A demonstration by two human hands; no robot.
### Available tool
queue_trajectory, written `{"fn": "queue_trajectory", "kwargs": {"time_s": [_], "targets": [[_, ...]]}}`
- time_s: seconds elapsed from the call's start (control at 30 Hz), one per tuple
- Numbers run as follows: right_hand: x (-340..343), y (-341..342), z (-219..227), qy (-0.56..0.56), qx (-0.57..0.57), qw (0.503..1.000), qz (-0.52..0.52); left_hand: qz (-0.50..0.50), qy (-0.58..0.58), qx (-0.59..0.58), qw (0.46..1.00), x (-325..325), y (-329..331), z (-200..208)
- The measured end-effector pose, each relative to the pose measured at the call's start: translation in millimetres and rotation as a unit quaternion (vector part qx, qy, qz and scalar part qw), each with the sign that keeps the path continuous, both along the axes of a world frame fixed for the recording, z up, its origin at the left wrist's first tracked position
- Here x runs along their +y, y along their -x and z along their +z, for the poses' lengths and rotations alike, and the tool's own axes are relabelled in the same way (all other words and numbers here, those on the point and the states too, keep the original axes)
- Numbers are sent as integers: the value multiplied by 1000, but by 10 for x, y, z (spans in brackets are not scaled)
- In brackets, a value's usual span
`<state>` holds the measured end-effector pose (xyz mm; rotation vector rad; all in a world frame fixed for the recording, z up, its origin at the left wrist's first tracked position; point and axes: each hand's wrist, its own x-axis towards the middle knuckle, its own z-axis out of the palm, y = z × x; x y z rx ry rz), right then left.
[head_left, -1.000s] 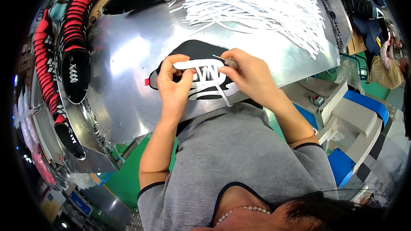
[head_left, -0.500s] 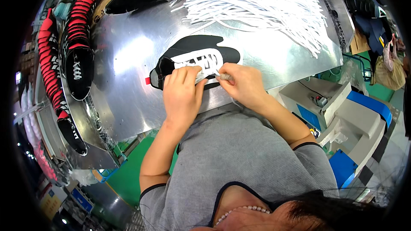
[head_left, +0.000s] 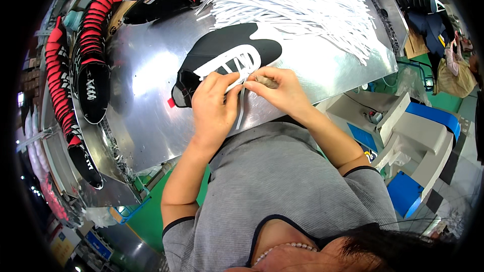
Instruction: The person laces a black and white shoe component by hand, pulling white laces through eyelets and organizing a pile of laces on the workstation.
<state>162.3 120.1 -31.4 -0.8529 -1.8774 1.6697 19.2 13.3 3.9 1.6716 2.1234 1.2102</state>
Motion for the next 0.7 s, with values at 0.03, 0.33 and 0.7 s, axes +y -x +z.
{"fn": "queue_trajectory", "kwargs": {"time_s": [0.03, 0.33, 0.7], "targets": [[-4, 40, 45, 62, -11, 998, 7, 5, -1, -3, 1000, -4, -4, 24], [-202, 73, 122, 134, 3, 990, -44, 23, -52, 129, 990, -42, -59, 62], [-238, -187, 23, 114, 5, 969, 217, 40, -13, 16, 999, -8, 76, 169]]}}
